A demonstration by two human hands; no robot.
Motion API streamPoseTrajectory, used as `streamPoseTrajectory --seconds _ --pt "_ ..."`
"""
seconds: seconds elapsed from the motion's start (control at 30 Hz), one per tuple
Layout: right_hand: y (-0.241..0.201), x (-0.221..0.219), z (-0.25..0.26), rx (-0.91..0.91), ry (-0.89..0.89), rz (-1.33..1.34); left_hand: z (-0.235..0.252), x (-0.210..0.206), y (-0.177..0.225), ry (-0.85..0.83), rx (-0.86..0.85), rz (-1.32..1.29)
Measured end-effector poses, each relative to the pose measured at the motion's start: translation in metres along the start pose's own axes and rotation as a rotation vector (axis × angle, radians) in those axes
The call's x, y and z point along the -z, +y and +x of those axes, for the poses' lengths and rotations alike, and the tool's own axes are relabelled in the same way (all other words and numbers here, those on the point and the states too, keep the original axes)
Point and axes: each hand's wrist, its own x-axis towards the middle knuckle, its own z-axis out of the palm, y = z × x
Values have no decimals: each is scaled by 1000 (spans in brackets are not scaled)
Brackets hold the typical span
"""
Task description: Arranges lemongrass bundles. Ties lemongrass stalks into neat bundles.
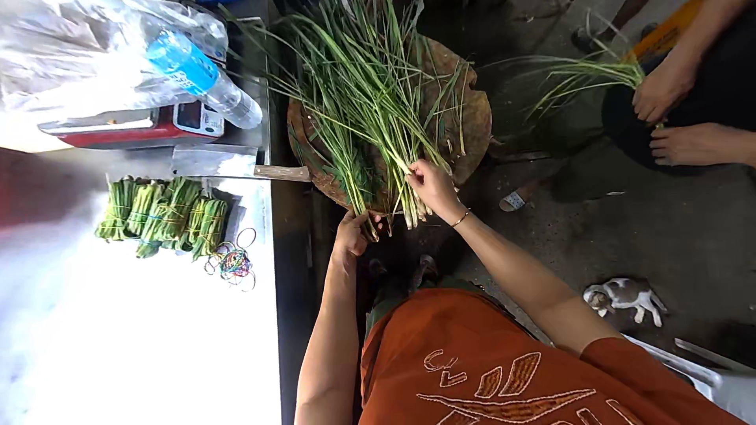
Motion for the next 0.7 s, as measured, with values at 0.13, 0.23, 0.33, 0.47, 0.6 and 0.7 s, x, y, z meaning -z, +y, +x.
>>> streamPoseTrajectory --seconds 0.13,0.23,0.33,0.47,0.6,0.7 --pt "12 -32 8 -16 -253 -90 9 14 -3 30 1 17" --pt "13 -34 9 29 -371 -23 8 20 -3 21 29 1" --pt "14 -24 2 -30 -294 -1 3 20 -1 -17 28 -17" --pt "18 -21 -27 -93 -295 -94 -3 14 5 -134 6 -78" --pt "8 -43 -63 -114 -308 -276 -4 1 9 -239 3 -117" --pt "9 -57 -68 -131 -274 -389 -2 -9 9 -225 16 -104"
